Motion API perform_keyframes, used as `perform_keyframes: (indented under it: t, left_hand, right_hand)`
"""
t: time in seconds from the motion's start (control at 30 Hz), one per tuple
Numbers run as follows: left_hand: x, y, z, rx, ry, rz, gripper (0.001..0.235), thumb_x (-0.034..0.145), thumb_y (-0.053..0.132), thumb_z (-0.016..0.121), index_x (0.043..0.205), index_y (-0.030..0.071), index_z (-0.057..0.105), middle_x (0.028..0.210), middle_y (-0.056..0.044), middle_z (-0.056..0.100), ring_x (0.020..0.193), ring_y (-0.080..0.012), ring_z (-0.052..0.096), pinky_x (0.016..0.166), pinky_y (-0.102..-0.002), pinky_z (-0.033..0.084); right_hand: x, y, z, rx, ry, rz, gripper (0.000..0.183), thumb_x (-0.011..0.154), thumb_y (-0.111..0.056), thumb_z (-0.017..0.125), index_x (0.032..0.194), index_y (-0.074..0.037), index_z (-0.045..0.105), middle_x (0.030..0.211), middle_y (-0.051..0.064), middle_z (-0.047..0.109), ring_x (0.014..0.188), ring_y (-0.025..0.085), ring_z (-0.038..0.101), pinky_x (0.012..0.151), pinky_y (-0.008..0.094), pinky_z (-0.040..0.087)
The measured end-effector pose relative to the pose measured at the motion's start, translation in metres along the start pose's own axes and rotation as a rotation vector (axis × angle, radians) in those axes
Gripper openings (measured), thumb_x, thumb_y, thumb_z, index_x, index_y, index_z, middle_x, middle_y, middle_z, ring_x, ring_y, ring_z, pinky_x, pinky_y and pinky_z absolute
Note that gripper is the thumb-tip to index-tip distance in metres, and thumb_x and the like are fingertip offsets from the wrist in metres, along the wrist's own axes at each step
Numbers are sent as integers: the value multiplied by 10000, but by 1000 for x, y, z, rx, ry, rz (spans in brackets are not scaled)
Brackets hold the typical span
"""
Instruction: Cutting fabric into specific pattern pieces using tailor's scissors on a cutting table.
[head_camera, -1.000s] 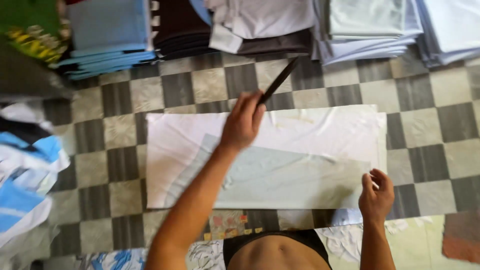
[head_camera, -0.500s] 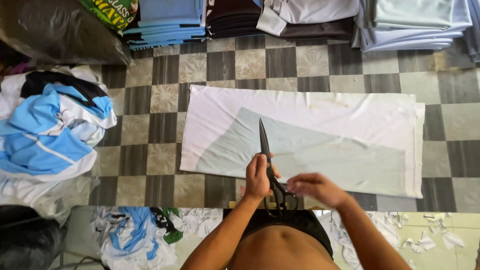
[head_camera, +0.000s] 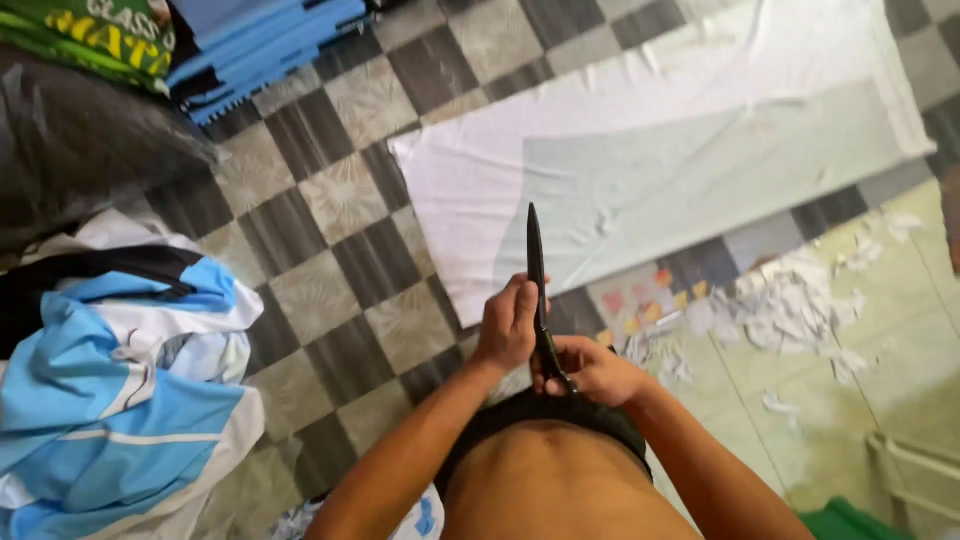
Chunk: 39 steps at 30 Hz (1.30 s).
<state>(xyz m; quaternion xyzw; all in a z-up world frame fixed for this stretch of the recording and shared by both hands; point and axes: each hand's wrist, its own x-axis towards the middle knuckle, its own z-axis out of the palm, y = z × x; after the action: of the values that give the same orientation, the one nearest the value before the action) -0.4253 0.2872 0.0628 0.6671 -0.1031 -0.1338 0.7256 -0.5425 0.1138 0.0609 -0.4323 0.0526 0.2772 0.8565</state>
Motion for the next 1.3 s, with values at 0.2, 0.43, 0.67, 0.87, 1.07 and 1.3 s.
perform_keyframes:
  t: [0.2, 0.43, 0.67, 0.87, 1.07, 1.3]
  left_hand:
    - [-33, -59, -103, 974, -137, 609, 223, 1087, 383, 741, 1195, 197, 800, 1096, -24, 721, 1109, -259, 732, 1120, -483, 546]
    - [-52, -84, -119, 1118, -127, 697, 344, 1030, 323, 789, 1358, 221, 783, 1230, -15, 705, 1285, -243, 694, 1198, -562, 510]
    - [-53, -98, -125, 1150, -96, 699, 388, 1029, 336, 791, 1406, 245, 777, 1244, 12, 705, 1298, -209, 691, 1224, -532, 480]
    - [-56, -91, -124, 1119, -102, 674, 397, 1022, 321, 805, 1406, 219, 781, 1245, 1, 721, 1298, -220, 701, 1227, -529, 473]
    - [-51, -93, -124, 1105, -113, 687, 353, 1013, 311, 798, 1358, 235, 791, 1243, 10, 724, 1296, -217, 704, 1235, -530, 455]
    - [-56, -94, -126, 1078, -140, 676, 209, 1003, 283, 813, 1206, 234, 806, 1213, 29, 734, 1280, -218, 705, 1222, -531, 457]
  right_hand:
    - [-84, 59, 7, -298, 294, 265, 270, 882, 25, 966, 1114, 14, 828, 900, 96, 838, 830, 214, 772, 769, 382, 611]
    - [-129, 130, 26, -309, 480, 468, 254, 806, 35, 1004, 968, 8, 811, 775, 111, 773, 707, 224, 717, 649, 348, 573]
    - [-76, 147, 26, -294, 494, 330, 540, 875, -444, 1018, 1096, -15, 777, 850, 97, 701, 791, 208, 641, 686, 359, 558]
    - [-49, 137, 54, -333, 520, 286, 527, 937, -487, 973, 1101, -19, 795, 805, 94, 695, 729, 210, 677, 654, 359, 569]
    - [-31, 114, 82, -378, 583, 289, 513, 949, -506, 950, 1007, -26, 777, 714, 119, 690, 651, 246, 719, 626, 377, 562]
    - [-20, 118, 112, -361, 652, 293, 521, 974, -487, 937, 940, -10, 732, 644, 134, 680, 582, 250, 712, 585, 364, 535]
